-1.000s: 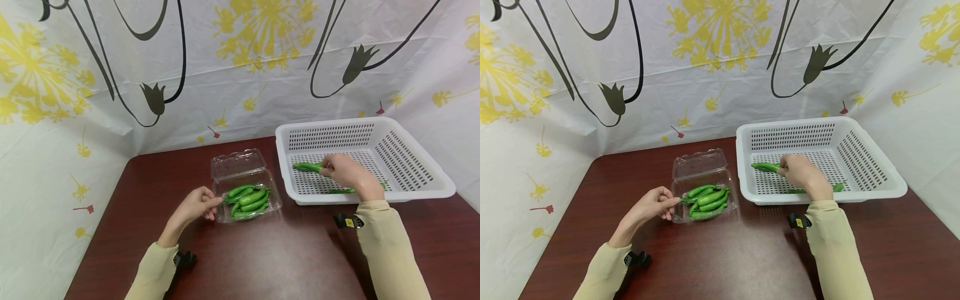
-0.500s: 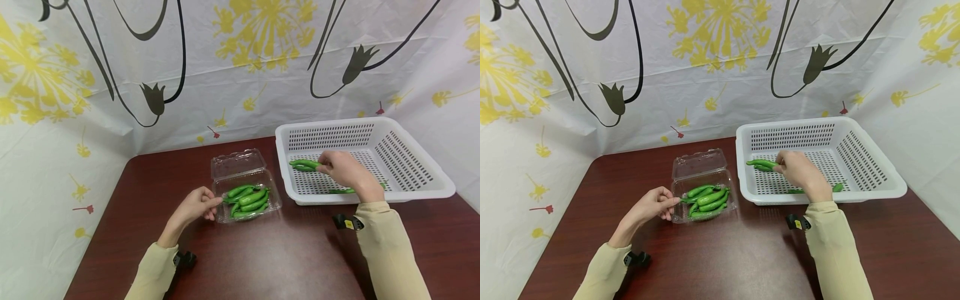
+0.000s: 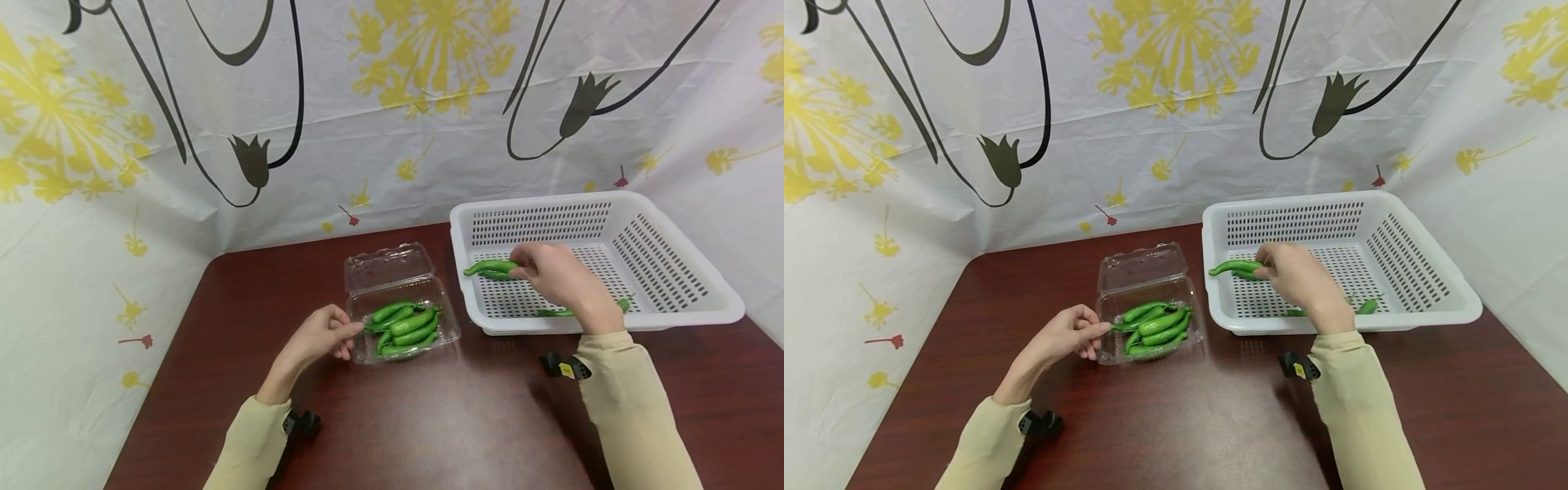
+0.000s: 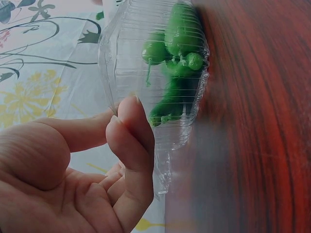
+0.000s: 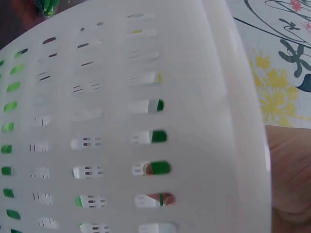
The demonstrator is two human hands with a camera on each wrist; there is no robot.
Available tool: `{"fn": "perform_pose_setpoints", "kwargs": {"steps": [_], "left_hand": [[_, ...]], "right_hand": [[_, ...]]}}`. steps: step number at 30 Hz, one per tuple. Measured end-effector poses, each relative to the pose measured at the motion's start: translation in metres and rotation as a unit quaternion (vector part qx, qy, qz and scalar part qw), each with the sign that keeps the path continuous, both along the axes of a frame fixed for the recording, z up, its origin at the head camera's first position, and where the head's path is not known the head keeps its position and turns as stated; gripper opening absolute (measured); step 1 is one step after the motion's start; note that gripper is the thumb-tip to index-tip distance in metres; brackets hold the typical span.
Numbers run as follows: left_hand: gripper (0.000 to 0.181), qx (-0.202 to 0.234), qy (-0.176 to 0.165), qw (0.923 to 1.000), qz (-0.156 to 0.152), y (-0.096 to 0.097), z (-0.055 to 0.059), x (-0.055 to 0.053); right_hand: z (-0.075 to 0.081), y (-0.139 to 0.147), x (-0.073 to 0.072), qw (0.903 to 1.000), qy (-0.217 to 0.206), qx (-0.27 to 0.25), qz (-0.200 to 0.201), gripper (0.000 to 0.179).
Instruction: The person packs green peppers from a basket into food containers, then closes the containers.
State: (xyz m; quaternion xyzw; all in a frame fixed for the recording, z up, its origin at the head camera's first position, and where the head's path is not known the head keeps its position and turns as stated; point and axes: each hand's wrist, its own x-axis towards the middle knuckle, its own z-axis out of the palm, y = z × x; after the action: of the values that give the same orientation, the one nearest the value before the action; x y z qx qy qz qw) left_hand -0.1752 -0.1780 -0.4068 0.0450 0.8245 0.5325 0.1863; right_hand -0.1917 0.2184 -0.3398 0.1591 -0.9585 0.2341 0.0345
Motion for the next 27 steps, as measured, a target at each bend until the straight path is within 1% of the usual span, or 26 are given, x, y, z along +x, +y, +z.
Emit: {"fn": "perform_pose_setpoints", "kwargs": {"steps": [8,15,22,27], "left_hand": [[0.025,0.001,-0.001,1.0000,0.000,0.000,-0.001,0.000],[0.025,0.002,0.001,1.0000,-0.004,0.000,0.001,0.000],[0.025,0.003,-0.001,1.0000,-0.004,-0.001,0.000,0.000],[0.024,0.004,-0.002,1.0000,-0.003,-0.001,-0.001,-0.001]], "right_hand": [[0.003,-0.006,0.002,0.9997,0.020,-0.014,-0.003,0.018],[0.004,-0.010,0.003,0.9988,0.044,-0.022,0.003,0.015],[0.006,-0.014,0.006,0.9972,0.068,-0.029,0.009,0.015],[0.008,-0.017,0.007,0.9967,0.075,-0.029,0.013,0.017]]}}
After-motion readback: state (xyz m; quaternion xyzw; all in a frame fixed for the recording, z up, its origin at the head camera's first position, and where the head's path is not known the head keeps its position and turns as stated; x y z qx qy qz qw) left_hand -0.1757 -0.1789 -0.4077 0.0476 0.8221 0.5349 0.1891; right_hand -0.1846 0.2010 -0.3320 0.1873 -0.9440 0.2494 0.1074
